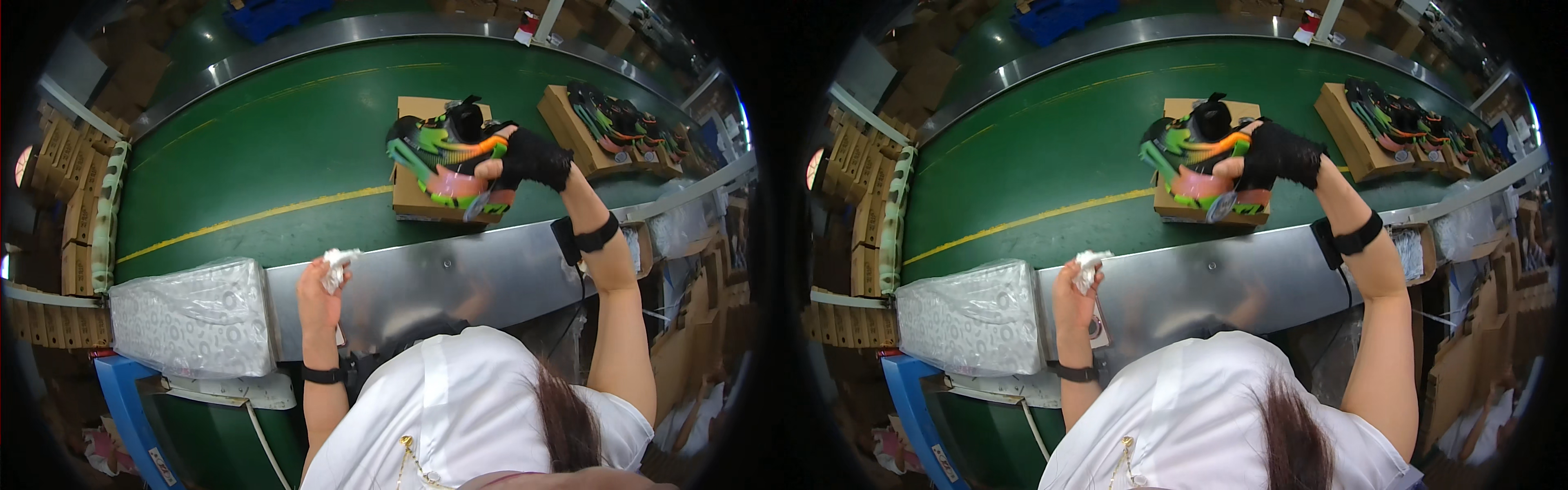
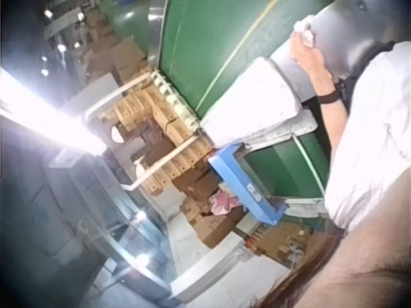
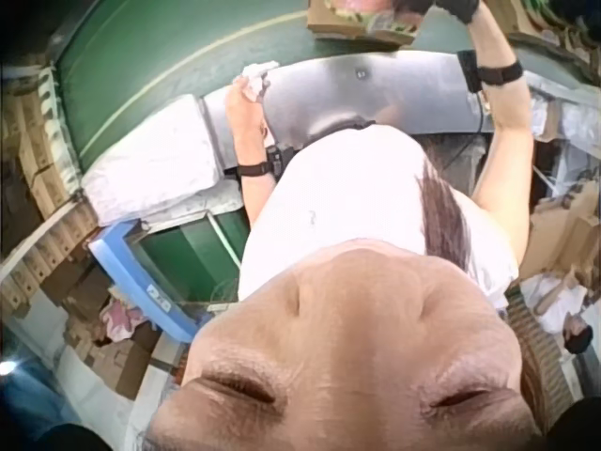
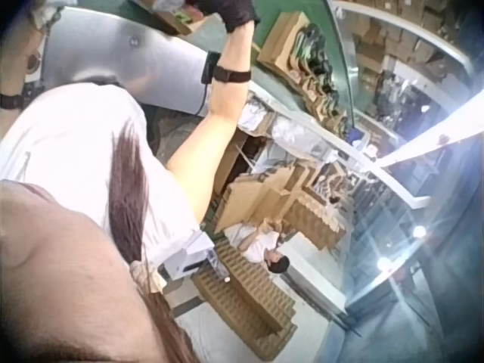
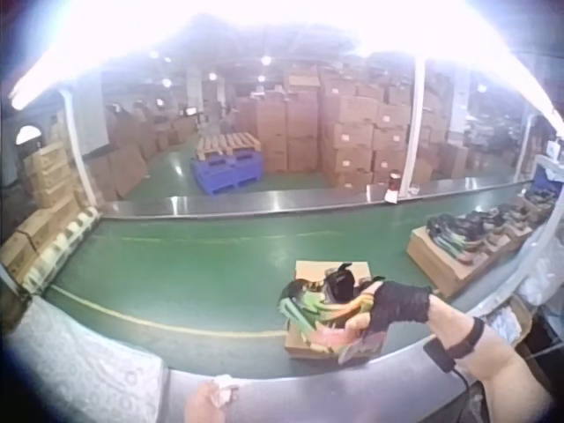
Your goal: Packing pairs of shoes into cardboard boxes with tissue paper.
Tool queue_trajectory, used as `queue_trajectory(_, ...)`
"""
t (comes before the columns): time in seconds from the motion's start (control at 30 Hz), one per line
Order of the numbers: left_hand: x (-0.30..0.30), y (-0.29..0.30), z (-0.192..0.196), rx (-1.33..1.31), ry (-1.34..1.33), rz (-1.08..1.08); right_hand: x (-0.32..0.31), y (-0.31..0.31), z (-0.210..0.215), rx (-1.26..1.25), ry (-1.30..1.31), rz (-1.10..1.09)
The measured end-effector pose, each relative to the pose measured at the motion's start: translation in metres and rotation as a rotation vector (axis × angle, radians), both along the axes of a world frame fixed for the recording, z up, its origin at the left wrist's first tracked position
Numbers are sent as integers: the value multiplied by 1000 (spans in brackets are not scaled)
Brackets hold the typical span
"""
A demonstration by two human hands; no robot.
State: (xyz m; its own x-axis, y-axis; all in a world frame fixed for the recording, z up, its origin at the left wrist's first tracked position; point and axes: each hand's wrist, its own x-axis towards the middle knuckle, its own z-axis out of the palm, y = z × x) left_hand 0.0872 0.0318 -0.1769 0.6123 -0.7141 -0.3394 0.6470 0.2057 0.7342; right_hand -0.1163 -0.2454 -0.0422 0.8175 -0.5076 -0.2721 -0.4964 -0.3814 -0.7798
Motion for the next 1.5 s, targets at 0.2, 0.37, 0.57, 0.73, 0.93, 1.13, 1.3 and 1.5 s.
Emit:
queue_trajectory(0.2, 38, -64, 1, -40, 96, 190, -21, 81, -62, -790, -232, 529)
queue_trajectory(0.37, 60, -131, -65, 52, -29, -78, -55, 112, -165, -929, 61, 794)
queue_trajectory(0.57, 35, -199, -88, 585, -515, -567, -83, 110, -131, -382, 138, 426)
queue_trajectory(0.73, -4, -213, -77, 346, -474, -749, -73, 49, -154, -753, 106, -92)
queue_trajectory(0.93, -51, -229, -25, 264, -944, -466, -29, 32, -176, -700, 85, -392)
queue_trajectory(1.13, -28, -216, -37, 396, -1097, -363, -44, 17, -174, -473, -404, -635)
queue_trajectory(1.3, 33, -173, -98, 775, -1557, -445, -105, 0, -119, 296, -813, -1083)
queue_trajectory(1.5, 66, -142, -131, 789, -1494, -299, -302, -47, -242, -228, -584, -1052)
